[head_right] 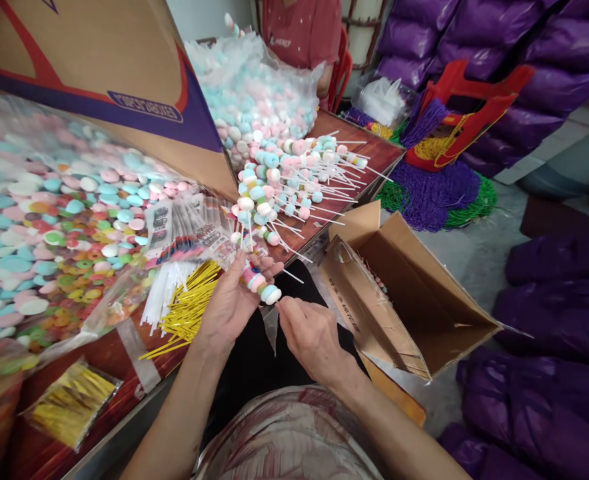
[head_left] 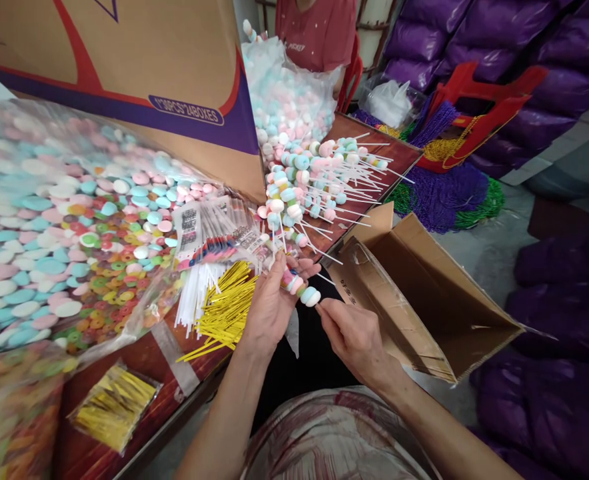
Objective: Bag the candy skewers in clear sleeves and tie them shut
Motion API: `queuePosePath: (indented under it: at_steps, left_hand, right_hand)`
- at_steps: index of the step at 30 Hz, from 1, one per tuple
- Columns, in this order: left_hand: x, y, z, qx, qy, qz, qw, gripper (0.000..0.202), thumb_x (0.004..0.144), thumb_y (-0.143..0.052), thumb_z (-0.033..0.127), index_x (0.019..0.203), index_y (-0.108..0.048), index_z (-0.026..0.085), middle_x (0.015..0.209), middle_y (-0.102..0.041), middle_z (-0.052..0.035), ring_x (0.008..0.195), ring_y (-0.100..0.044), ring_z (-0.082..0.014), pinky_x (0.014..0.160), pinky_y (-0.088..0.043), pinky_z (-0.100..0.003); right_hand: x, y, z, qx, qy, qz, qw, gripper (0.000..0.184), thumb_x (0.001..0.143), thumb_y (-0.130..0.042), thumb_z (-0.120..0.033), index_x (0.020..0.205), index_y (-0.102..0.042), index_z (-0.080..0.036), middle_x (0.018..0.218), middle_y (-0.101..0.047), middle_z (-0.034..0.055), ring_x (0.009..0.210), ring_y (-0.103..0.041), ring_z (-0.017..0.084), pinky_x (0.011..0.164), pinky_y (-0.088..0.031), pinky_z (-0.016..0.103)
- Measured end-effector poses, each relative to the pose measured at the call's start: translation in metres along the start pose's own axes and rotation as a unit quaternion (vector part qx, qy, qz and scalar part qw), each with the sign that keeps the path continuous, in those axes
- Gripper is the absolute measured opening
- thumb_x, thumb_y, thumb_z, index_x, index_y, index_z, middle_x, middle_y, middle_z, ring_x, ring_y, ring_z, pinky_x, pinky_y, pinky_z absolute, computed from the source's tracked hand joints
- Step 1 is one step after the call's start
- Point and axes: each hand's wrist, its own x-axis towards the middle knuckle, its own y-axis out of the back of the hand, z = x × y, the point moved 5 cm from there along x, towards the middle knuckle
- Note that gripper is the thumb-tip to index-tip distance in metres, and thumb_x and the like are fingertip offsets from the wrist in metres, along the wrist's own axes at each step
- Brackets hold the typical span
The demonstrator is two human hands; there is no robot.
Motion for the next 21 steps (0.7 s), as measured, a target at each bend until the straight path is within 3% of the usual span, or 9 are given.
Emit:
queuePosePath:
  at_steps: [5, 8, 10, 13, 18, 20, 21]
  left_hand:
    - [-0.002, -0.006, -0.01, 0.008, -0.001, -0.004, 1.0, 0.031, 0.078, -0.074, 0.045, 0.079, -0.062, 0.017, 0.084, -0.074, -0.0051, 0.096, -0.072, -0.0248, 0.09, -0.053, -0.037]
    - [-0.004, -0.005, -0.013, 0.011, 0.009, -0.023, 1.0, 0.033, 0.077, -0.075, 0.047, 0.08, -0.063, 0.016, 0.086, -0.075, -0.0062, 0.096, -0.072, -0.0246, 0.09, -0.053, -0.037]
    - [-0.005, -0.002, -0.011, 0.011, 0.025, -0.038, 0.999, 0.033, 0.078, -0.074, 0.047, 0.081, -0.064, 0.015, 0.089, -0.075, -0.0069, 0.096, -0.072, -0.0245, 0.09, -0.053, -0.037]
    - [-0.006, 0.002, -0.007, 0.003, 0.056, -0.046, 0.997, 0.03, 0.081, -0.072, 0.045, 0.084, -0.067, 0.015, 0.096, -0.075, -0.0071, 0.097, -0.072, -0.0245, 0.091, -0.054, -0.037]
    - [-0.006, -0.007, -0.006, -0.034, 0.085, -0.071, 0.993, 0.028, 0.082, -0.071, 0.045, 0.083, -0.066, 0.017, 0.098, -0.075, -0.0062, 0.1, -0.071, -0.0263, 0.085, -0.056, -0.038]
    - [-0.006, -0.01, -0.009, -0.036, 0.086, -0.065, 0.994, 0.03, 0.081, -0.071, 0.048, 0.08, -0.065, 0.018, 0.095, -0.075, -0.0065, 0.099, -0.071, -0.0265, 0.08, -0.058, -0.036]
    - [-0.006, -0.01, -0.01, -0.028, 0.082, -0.059, 0.995, 0.031, 0.08, -0.071, 0.048, 0.078, -0.064, 0.018, 0.093, -0.075, -0.0066, 0.098, -0.071, -0.0265, 0.078, -0.058, -0.035]
  right_hand:
    - [0.003, -0.005, -0.004, -0.016, -0.024, 0.027, 0.999, 0.032, 0.099, -0.041, -0.022, 0.076, -0.062, -0.02, 0.06, -0.053, 0.0021, 0.055, -0.043, 0.013, 0.058, -0.031, 0.029]
    - [0.008, -0.008, -0.002, 0.097, -0.072, 0.003, 0.993, 0.027, 0.099, -0.042, -0.025, 0.085, -0.064, -0.019, 0.066, -0.055, 0.0018, 0.058, -0.044, 0.013, 0.06, -0.034, 0.028]
    - [0.01, -0.009, 0.002, 0.225, -0.13, -0.03, 0.965, 0.023, 0.099, -0.045, -0.03, 0.088, -0.063, -0.019, 0.066, -0.051, -0.0007, 0.057, -0.042, 0.011, 0.057, -0.034, 0.026]
    - [0.008, -0.011, 0.01, 0.429, -0.237, -0.076, 0.868, 0.025, 0.094, -0.055, -0.04, 0.081, -0.06, -0.018, 0.056, -0.04, -0.0058, 0.049, -0.032, 0.008, 0.047, -0.024, 0.024]
    - [0.006, -0.021, 0.01, 0.682, -0.337, -0.137, 0.635, 0.026, 0.084, -0.068, -0.04, 0.078, -0.056, -0.018, 0.044, -0.025, -0.014, 0.038, -0.01, 0.002, 0.041, -0.011, 0.02]
    - [0.005, -0.026, 0.005, 0.708, -0.35, -0.162, 0.591, 0.026, 0.083, -0.07, -0.038, 0.078, -0.055, -0.018, 0.044, -0.025, -0.0147, 0.037, -0.008, 0.002, 0.04, -0.01, 0.019]
    - [0.005, -0.028, 0.004, 0.707, -0.352, -0.162, 0.592, 0.026, 0.083, -0.07, -0.039, 0.078, -0.055, -0.018, 0.044, -0.026, -0.0145, 0.037, -0.009, 0.002, 0.04, -0.01, 0.019]
